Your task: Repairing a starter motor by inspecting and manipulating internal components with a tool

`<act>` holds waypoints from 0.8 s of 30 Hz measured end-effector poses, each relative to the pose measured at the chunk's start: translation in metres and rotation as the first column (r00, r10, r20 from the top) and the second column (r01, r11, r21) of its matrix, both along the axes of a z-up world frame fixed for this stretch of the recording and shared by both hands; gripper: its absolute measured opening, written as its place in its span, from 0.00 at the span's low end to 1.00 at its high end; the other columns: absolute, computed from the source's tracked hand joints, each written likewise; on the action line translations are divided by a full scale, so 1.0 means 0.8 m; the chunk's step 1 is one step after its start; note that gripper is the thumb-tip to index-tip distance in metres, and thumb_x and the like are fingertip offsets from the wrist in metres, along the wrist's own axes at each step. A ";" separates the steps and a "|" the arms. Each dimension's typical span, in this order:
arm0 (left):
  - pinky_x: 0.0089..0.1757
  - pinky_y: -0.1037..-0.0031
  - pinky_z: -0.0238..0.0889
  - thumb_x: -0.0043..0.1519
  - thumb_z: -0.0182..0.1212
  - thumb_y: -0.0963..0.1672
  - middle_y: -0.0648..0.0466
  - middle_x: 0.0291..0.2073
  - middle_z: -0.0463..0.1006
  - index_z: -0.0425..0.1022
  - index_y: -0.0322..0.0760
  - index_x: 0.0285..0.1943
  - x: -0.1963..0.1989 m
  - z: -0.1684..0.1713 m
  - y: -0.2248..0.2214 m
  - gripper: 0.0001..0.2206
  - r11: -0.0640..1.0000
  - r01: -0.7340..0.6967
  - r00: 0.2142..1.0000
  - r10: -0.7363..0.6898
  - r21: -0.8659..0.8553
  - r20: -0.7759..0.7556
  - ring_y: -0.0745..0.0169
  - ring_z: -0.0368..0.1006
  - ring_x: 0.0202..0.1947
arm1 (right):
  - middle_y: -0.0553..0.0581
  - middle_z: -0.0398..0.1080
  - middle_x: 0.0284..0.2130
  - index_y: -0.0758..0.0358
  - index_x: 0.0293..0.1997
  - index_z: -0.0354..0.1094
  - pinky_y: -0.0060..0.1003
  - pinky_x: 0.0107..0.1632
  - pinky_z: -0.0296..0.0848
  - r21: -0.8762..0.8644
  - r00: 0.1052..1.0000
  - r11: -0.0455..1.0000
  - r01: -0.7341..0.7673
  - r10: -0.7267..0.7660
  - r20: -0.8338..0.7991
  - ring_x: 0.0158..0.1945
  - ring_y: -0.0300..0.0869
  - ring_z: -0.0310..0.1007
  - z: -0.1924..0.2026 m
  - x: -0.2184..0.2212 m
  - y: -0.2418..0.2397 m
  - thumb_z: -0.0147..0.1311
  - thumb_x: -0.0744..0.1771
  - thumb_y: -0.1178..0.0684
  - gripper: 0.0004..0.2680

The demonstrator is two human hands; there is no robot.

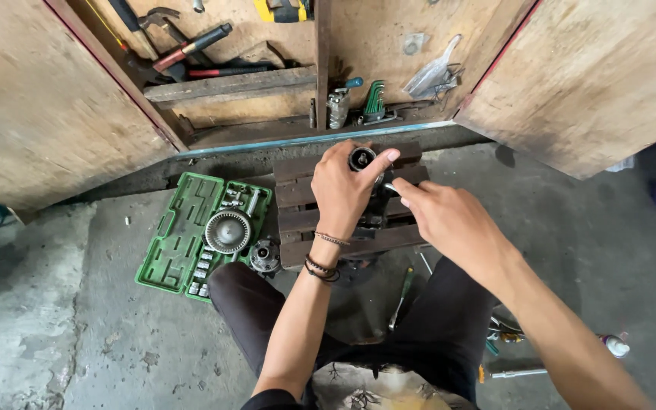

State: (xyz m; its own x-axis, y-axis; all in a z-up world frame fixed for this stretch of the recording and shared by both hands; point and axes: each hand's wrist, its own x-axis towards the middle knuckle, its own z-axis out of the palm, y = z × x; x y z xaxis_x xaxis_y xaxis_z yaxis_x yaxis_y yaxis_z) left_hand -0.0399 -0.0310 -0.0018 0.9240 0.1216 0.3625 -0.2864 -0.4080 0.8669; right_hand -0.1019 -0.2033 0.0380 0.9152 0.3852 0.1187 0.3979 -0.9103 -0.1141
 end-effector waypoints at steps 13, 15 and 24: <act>0.53 0.57 0.67 0.47 0.74 0.53 0.55 0.42 0.84 0.81 0.50 0.41 0.030 -0.029 0.018 0.16 0.980 0.159 0.983 -0.168 0.120 0.073 0.47 0.76 0.55 | 0.51 0.68 0.20 0.50 0.28 0.63 0.44 0.27 0.71 0.073 0.920 0.979 0.189 -0.202 0.337 0.24 0.51 0.75 -0.036 -0.017 -0.013 0.47 0.71 0.38 0.14; 0.52 0.55 0.69 0.46 0.71 0.52 0.57 0.43 0.84 0.80 0.54 0.39 0.033 -0.026 0.020 0.14 0.970 0.205 0.978 -0.208 0.133 0.015 0.47 0.77 0.54 | 0.48 0.66 0.19 0.51 0.30 0.64 0.38 0.23 0.70 0.052 0.891 0.998 0.027 -0.047 0.452 0.19 0.45 0.71 -0.041 -0.012 -0.022 0.46 0.71 0.43 0.12; 0.54 0.64 0.69 0.44 0.69 0.51 0.66 0.42 0.85 0.81 0.57 0.30 0.042 -0.031 0.018 0.07 0.955 0.268 0.963 -0.269 0.126 -0.010 0.53 0.79 0.53 | 0.48 0.61 0.15 0.52 0.21 0.59 0.35 0.24 0.68 0.043 0.820 0.996 -0.083 0.044 0.571 0.16 0.44 0.68 -0.040 0.003 -0.033 0.52 0.68 0.50 0.13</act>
